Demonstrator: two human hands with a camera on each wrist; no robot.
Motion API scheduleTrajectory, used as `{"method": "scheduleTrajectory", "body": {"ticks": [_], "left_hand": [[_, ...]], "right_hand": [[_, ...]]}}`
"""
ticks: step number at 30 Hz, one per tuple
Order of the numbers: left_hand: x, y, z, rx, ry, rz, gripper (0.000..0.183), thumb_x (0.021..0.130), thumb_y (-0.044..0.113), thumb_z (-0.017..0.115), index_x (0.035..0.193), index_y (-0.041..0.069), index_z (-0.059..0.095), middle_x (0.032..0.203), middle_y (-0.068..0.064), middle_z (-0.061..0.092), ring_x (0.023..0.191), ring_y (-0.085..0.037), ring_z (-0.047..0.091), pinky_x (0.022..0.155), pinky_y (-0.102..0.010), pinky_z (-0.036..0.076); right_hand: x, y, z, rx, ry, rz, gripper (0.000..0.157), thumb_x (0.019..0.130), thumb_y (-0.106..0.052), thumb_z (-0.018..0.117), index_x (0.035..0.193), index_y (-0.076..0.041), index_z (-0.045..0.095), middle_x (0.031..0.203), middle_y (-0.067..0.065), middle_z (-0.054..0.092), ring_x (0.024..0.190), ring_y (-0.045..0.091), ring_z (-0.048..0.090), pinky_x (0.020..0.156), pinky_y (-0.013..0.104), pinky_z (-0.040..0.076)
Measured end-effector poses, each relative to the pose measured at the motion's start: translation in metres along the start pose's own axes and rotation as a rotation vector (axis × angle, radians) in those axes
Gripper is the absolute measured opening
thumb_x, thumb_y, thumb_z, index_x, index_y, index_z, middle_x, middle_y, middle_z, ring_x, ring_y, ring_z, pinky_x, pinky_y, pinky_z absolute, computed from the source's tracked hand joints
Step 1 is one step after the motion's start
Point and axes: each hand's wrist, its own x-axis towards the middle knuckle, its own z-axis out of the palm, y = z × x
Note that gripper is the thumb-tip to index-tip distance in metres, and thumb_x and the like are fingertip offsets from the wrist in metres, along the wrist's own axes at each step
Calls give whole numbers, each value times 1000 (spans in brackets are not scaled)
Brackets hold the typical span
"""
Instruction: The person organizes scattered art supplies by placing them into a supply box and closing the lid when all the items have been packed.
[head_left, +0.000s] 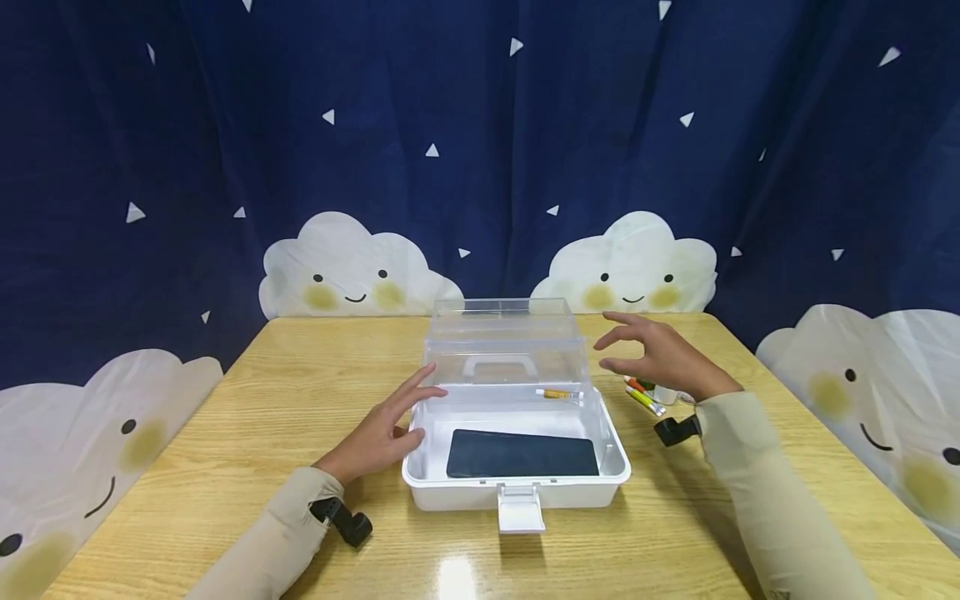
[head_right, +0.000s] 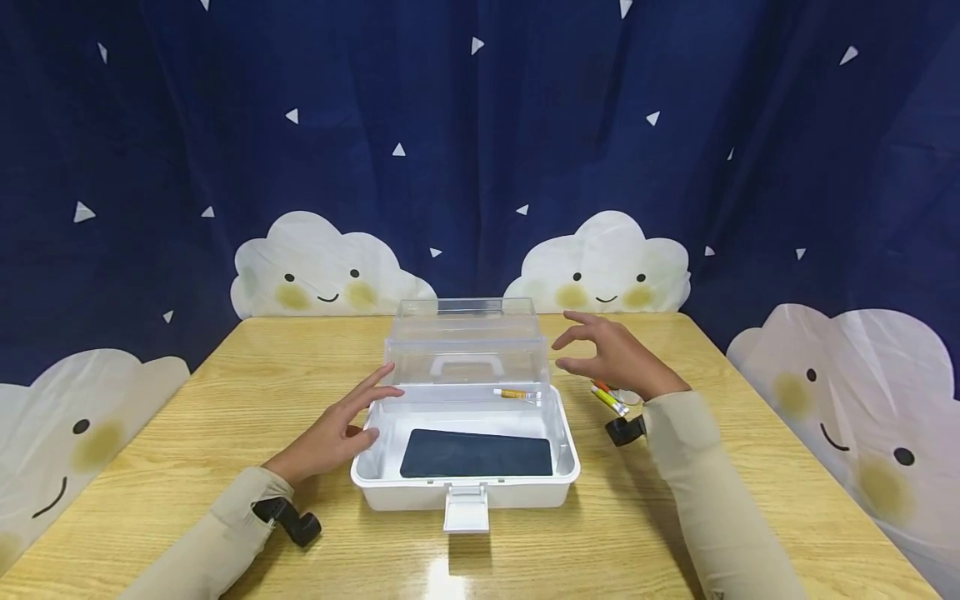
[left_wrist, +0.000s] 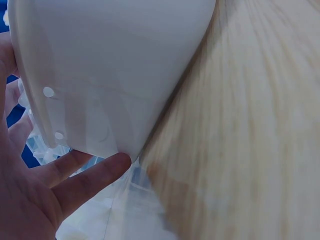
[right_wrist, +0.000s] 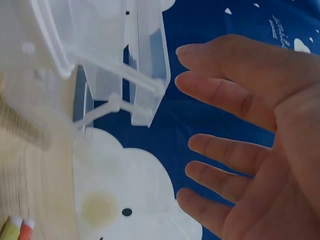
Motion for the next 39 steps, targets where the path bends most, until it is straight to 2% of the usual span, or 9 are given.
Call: {"method": "scheduleTrajectory", "body": {"ticks": [6,14,20,24,29,35,39], "left_hand": [[1,1,0,24,7,1,54,82,-1,52,132,15,43,151,-5,10,133,-33,20,76,-35,51],[-1,3,0,47,5,11,53,82,-2,52,132,14,43,150,-7,11,131,-32,25,65,-29,50],[-1,4,0,52,7,11,52,82,-2,52,131,14,43,150,-7,11,132,-33,23,72,-34,51],[-1,4,1,39,6,0,53,82,-2,52,132,15,43,151,-6,11,132,-33,21,75,-38,51],[-1,3,1,33,10,-28,54,82,-1,53,132,17,43,151,-3,10,134,-32,19,79,-43,49],[0,3,1,25,14,-20,54,82,-2,53,132,15,43,151,-5,11,133,-33,20,77,-40,50],[0,4,1,30,13,-28,54,82,-2,53,132,16,43,151,-4,11,133,-33,20,79,-42,50]], "right_hand": [[0,15,-2,-10,-36,64,33,76,-46,66,102,-26,65,144,9,30,129,37,27,95,57,30],[-3,35,0,-15,-52,101,37,75,-44,68,104,-21,64,144,15,26,128,40,25,94,57,31],[-3,51,2,-23,-68,115,40,74,-42,69,105,-18,64,143,19,25,126,43,26,95,58,30],[-6,59,2,-28,-93,127,45,73,-46,69,106,-17,63,143,22,24,125,45,26,95,58,29],[-8,69,7,-22,-130,185,48,72,-50,68,107,-18,63,143,25,20,124,48,24,92,60,30],[-9,79,12,-4,-165,254,60,66,-60,65,109,-18,62,144,26,17,113,47,42,86,56,39],[-9,84,15,-5,-179,277,54,69,-53,68,109,-17,63,143,27,16,119,50,33,89,61,34]]}}
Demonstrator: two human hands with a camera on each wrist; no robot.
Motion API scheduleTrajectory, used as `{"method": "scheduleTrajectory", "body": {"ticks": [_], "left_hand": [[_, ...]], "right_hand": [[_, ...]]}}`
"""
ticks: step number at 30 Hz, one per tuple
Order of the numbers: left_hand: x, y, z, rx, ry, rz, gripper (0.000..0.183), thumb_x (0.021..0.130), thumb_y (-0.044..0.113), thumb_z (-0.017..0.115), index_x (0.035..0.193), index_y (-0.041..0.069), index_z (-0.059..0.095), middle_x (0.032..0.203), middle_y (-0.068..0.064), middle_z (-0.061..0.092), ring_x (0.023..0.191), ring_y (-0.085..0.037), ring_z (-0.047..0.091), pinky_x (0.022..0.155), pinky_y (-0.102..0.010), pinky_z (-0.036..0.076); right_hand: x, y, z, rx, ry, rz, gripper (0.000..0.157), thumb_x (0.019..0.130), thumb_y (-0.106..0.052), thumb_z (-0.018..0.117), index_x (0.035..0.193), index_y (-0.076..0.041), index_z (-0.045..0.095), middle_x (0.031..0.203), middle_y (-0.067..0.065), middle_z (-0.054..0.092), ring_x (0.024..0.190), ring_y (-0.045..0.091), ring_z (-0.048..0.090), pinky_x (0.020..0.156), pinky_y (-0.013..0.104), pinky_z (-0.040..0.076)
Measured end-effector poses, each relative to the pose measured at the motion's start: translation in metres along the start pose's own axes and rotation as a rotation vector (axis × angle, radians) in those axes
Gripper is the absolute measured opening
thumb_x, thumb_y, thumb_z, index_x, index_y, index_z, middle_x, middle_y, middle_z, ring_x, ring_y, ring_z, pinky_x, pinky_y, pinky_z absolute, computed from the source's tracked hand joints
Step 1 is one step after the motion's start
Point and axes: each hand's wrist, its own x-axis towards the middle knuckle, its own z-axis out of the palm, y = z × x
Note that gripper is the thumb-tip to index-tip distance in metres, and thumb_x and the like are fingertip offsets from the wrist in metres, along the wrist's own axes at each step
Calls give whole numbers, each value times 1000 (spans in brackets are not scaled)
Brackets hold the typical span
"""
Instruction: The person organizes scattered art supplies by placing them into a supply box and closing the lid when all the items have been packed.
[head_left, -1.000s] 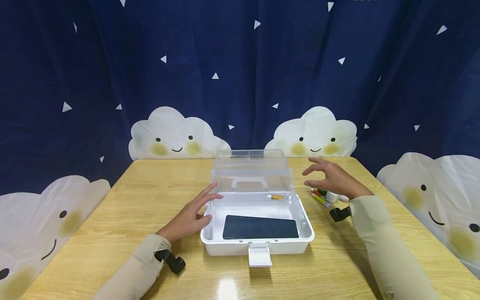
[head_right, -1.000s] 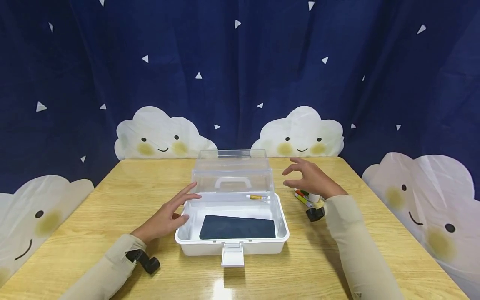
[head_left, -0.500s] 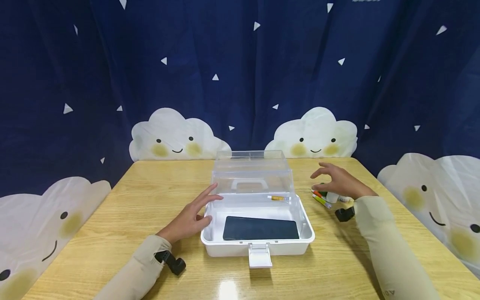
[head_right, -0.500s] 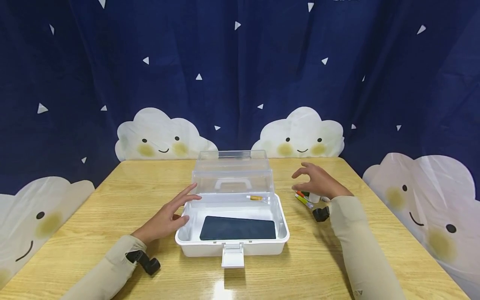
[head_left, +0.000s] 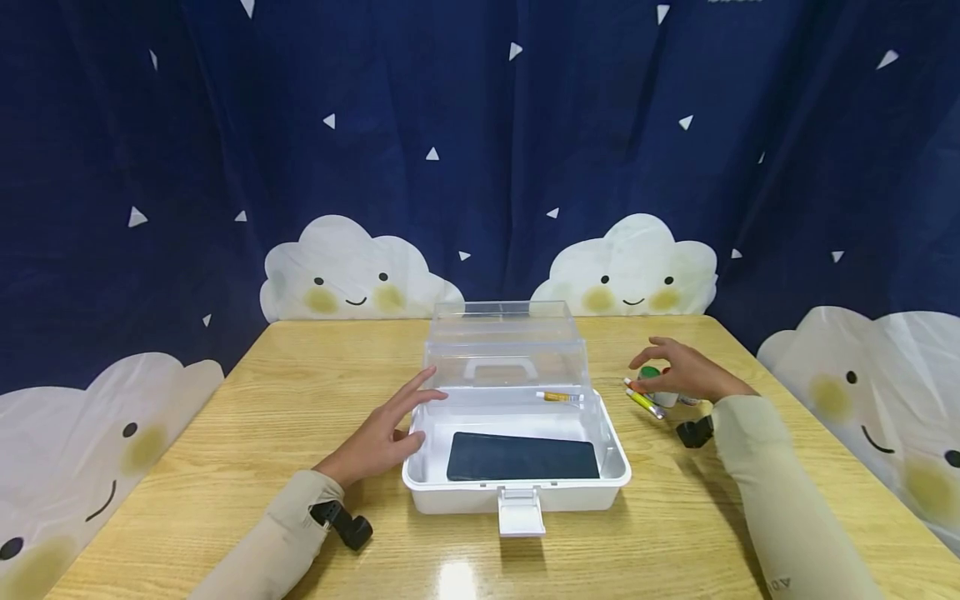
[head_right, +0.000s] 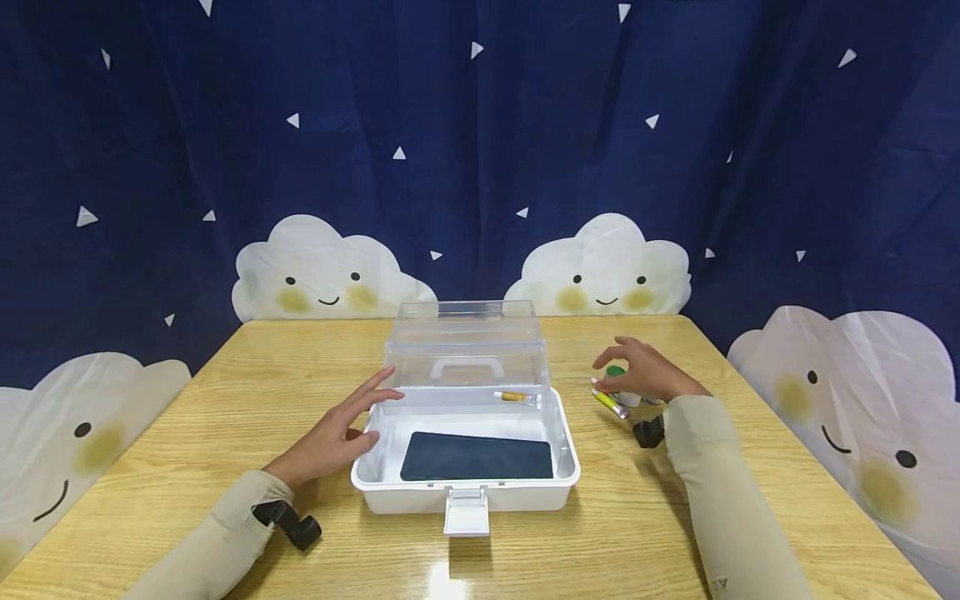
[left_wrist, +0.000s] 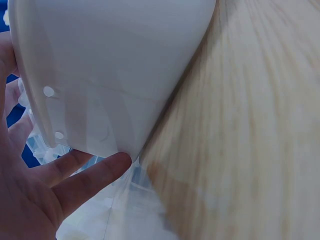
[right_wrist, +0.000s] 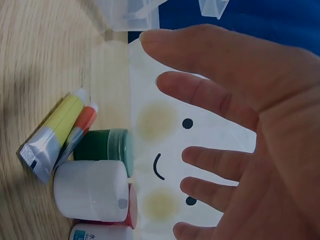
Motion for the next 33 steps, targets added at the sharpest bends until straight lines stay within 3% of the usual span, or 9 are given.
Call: {"method": "scheduleTrajectory", "body": {"ticks": [4,10,13,21,25,33], "left_hand": [[0,-1,0,-9,-6,11,54,82,-2,52,132,15,43,151,-5,11,133,-33,21,75,-40,51],[1,-1,-1,-38,-5,55,54,81,-5,52,131,12,43,150,-8,12,130,-34,25,59,-27,51],[0,0,-1,-37,-4,63,54,81,-5,52,131,11,44,150,-9,12,129,-34,27,53,-25,50],[0,-1,0,-44,-8,55,53,82,-4,52,132,12,43,150,-8,11,132,-34,22,61,-27,52],[0,-1,0,-48,-8,51,53,82,-4,52,132,12,43,150,-8,11,132,-34,21,65,-27,52],[-1,-1,0,-43,-8,53,53,81,-3,52,131,13,44,150,-7,11,130,-33,25,52,-26,50]], "right_hand": [[1,5,2,-12,-18,12,44,72,-46,69,105,-17,64,142,30,16,121,53,25,90,64,29],[0,13,4,-9,-50,-22,37,73,-43,70,99,-17,67,140,33,17,112,50,40,85,56,40],[-1,17,5,3,-57,-42,35,73,-40,71,97,-15,67,138,34,19,112,50,40,82,51,44],[1,18,11,-6,-50,-33,27,71,-35,73,91,-17,69,138,34,21,121,54,23,93,62,28],[1,17,13,11,-49,-35,23,71,-31,74,88,-15,69,137,34,22,122,53,20,94,63,25],[2,18,15,-40,-36,-64,18,71,-27,74,83,-15,68,134,38,25,122,54,20,91,64,28]]}}
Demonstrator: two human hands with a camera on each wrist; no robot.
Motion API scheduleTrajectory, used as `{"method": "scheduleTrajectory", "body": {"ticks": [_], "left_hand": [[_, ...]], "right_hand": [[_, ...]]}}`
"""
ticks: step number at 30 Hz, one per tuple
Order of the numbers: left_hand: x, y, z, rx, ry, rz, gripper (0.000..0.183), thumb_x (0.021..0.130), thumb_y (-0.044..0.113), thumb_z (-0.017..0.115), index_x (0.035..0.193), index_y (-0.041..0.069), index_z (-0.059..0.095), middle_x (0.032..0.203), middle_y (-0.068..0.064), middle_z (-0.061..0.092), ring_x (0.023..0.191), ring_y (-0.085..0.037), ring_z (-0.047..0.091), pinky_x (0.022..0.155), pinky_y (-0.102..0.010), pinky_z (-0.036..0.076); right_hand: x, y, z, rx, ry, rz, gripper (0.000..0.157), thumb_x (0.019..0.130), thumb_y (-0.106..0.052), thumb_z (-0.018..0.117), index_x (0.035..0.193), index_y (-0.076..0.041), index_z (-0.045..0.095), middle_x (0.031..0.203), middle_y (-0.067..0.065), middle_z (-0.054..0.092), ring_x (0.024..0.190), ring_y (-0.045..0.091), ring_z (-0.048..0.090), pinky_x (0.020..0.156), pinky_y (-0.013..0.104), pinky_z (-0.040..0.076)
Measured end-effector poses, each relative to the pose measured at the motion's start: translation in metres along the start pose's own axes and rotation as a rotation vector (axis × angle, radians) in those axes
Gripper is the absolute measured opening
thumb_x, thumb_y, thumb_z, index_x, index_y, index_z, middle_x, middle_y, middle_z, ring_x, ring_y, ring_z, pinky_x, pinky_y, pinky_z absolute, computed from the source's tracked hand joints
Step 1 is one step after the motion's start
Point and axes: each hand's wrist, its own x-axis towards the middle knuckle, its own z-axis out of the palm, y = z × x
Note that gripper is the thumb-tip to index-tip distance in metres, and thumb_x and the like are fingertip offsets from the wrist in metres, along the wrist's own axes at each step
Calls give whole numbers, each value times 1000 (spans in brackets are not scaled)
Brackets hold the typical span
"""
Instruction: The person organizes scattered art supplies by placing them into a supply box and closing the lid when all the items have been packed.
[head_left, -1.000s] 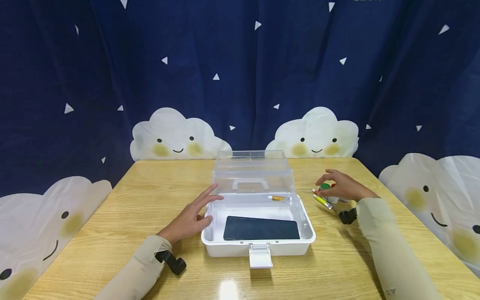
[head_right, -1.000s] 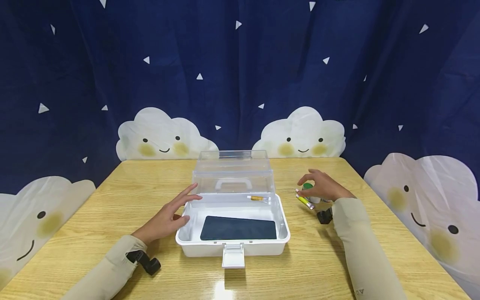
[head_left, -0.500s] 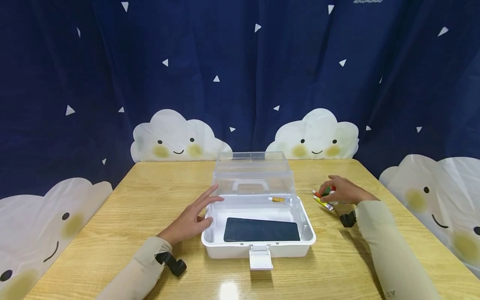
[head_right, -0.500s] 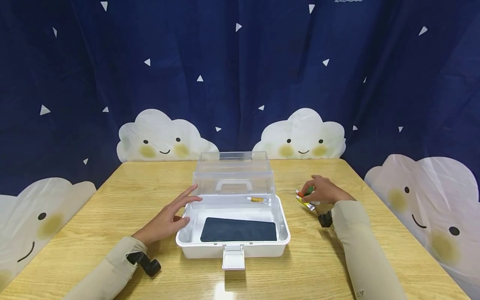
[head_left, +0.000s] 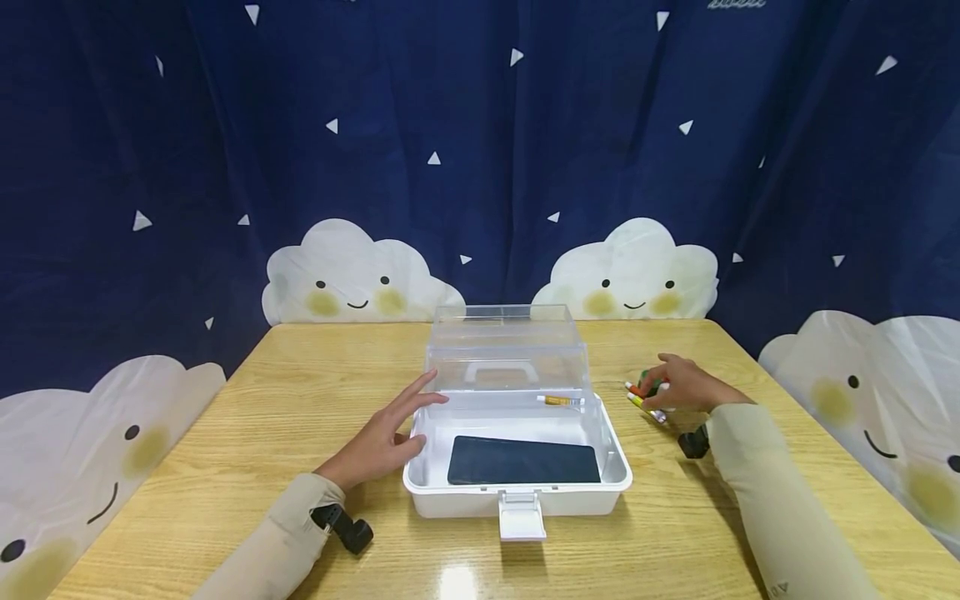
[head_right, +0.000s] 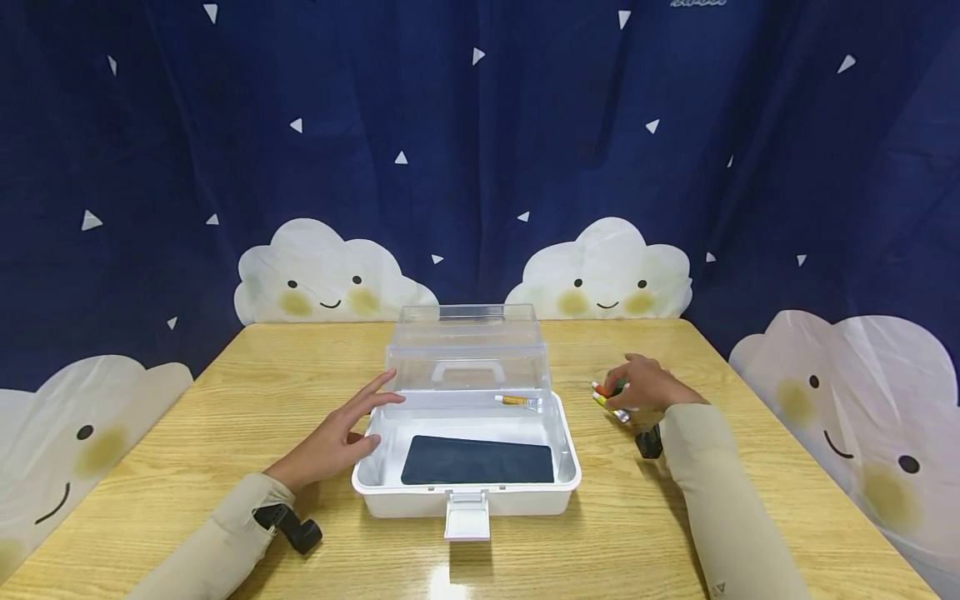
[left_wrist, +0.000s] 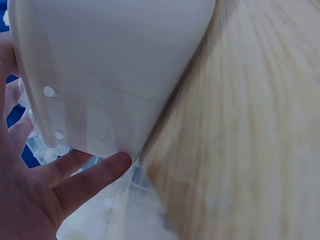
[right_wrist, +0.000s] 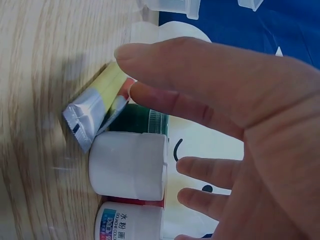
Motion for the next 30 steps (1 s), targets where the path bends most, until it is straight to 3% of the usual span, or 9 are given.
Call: {"method": "scheduleTrajectory", "body": {"ticks": [8,12,20,30], "left_hand": [[0,1,0,20,6,-24,53,82,-2,52,131,14,44,150,-7,12,132,-34,21,72,-34,52],[0,2,0,25,7,-30,53,81,-2,52,131,14,44,150,-7,12,132,-35,20,76,-36,51],[0,0,0,14,-1,-13,53,82,-3,52,132,13,43,150,-8,11,132,-35,21,69,-27,51],[0,1,0,12,4,5,53,81,-4,52,131,12,44,150,-9,12,131,-35,24,58,-27,51]], "right_hand": [[2,-1,4,11,-5,-11,19,69,-26,75,83,-13,69,134,38,26,124,54,14,92,65,25],[3,-2,6,-16,4,-1,18,68,-25,76,82,-15,69,133,36,30,126,53,13,94,66,22],[3,-3,9,-64,30,-27,18,66,-26,77,80,-17,69,133,35,31,125,52,16,93,67,21],[7,2,14,-90,73,-72,14,65,-26,78,73,-20,68,135,33,29,123,52,22,90,67,25]]}}
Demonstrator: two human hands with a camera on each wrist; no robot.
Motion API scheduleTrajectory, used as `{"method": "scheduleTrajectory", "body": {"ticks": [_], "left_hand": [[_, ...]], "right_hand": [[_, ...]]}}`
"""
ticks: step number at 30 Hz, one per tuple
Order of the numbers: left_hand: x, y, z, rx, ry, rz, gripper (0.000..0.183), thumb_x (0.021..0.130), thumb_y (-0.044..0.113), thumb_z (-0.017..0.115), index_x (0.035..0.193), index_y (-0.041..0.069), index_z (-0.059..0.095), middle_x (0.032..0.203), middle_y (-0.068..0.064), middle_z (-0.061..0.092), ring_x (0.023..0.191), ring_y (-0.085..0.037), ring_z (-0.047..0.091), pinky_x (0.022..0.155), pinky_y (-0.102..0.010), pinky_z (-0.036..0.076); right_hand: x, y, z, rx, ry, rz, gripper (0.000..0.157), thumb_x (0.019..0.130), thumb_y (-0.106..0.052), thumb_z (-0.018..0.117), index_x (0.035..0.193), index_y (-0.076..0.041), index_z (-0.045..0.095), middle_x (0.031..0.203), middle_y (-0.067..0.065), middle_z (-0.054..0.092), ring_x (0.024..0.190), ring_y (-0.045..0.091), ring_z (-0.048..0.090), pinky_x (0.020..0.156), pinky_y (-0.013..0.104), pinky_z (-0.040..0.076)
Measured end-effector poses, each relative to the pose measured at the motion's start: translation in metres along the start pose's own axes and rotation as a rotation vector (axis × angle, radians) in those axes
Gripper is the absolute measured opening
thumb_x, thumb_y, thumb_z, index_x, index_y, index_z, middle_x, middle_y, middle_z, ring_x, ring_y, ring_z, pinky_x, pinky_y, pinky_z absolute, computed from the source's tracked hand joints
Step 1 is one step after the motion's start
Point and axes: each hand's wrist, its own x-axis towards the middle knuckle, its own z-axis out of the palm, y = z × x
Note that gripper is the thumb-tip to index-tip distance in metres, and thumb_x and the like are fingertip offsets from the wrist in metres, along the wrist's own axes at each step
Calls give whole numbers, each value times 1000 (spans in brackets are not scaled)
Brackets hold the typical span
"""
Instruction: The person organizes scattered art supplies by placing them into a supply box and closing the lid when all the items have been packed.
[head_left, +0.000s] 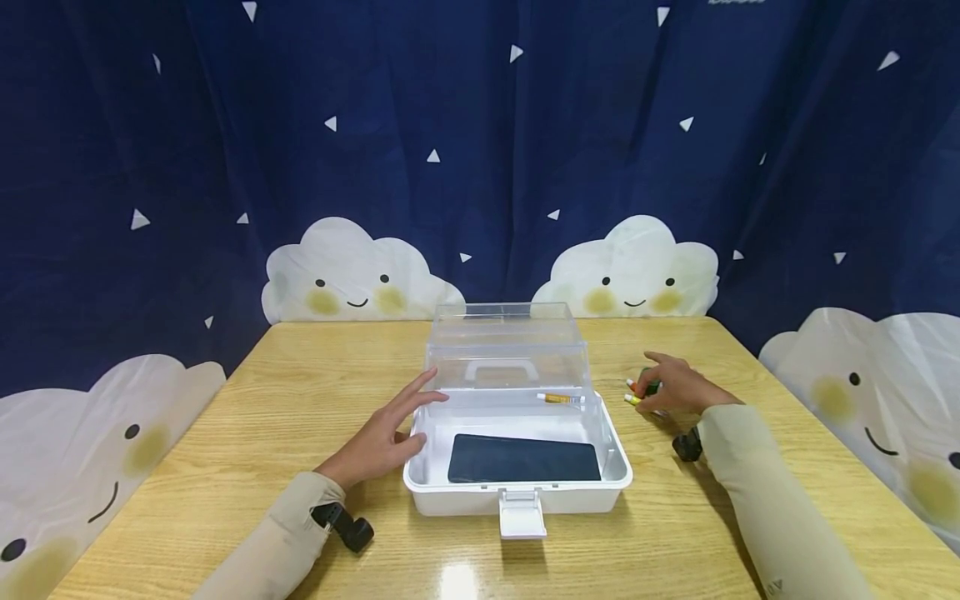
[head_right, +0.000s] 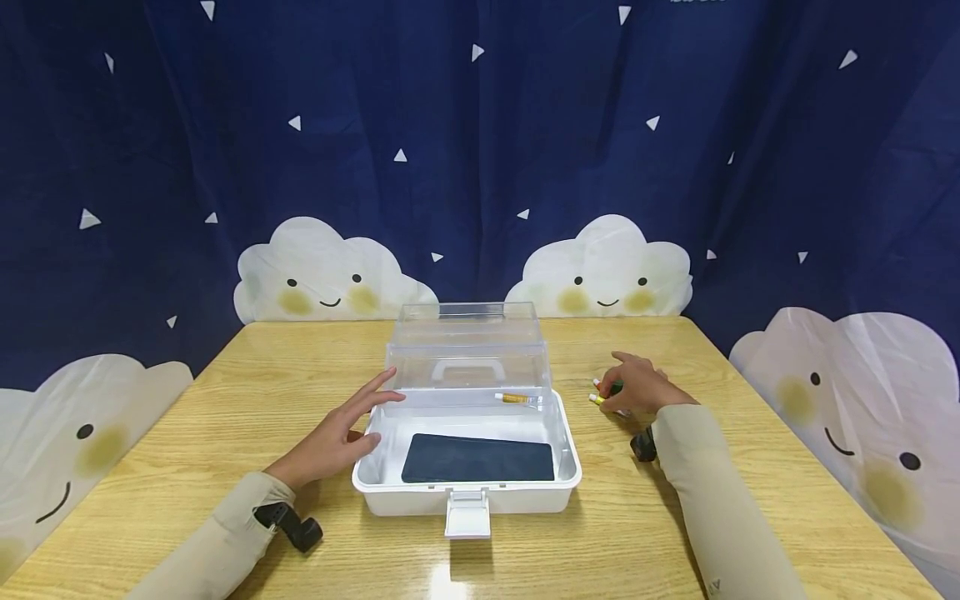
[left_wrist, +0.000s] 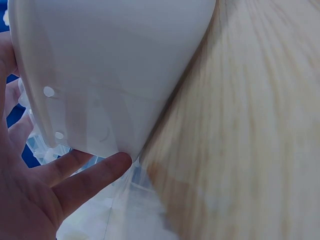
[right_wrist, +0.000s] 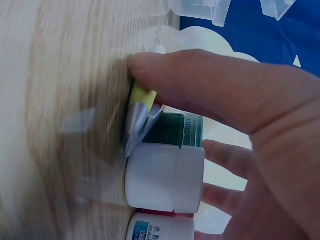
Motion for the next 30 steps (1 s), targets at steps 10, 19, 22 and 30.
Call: {"method": "scheduleTrajectory", "body": {"ticks": [10,19,22,30], "left_hand": [[0,-1,0,12,-4,-19,53,82,-2,52,132,14,43,150,-7,12,133,-35,20,72,-29,51],[1,-2,1,1,-2,-8,53,81,-4,52,131,12,43,150,-9,12,132,-36,21,67,-27,51],[1,-1,1,10,0,-13,53,82,-3,52,131,12,43,150,-9,12,132,-36,21,69,-27,51],[0,-1,0,18,1,-19,54,81,-4,53,132,13,43,150,-8,12,132,-36,20,70,-27,50]], "right_hand": [[2,3,1,76,-3,-44,12,68,-22,77,74,-20,67,136,30,30,122,47,30,94,60,29],[3,3,0,155,-10,-54,13,69,-21,76,79,-15,68,136,28,32,122,45,32,96,58,28],[3,1,-1,156,3,-59,9,71,-19,74,77,-17,67,136,27,33,123,45,30,96,58,28],[4,-5,-2,170,21,-48,6,75,-17,70,77,-18,65,138,25,32,120,43,36,92,53,35]]}}
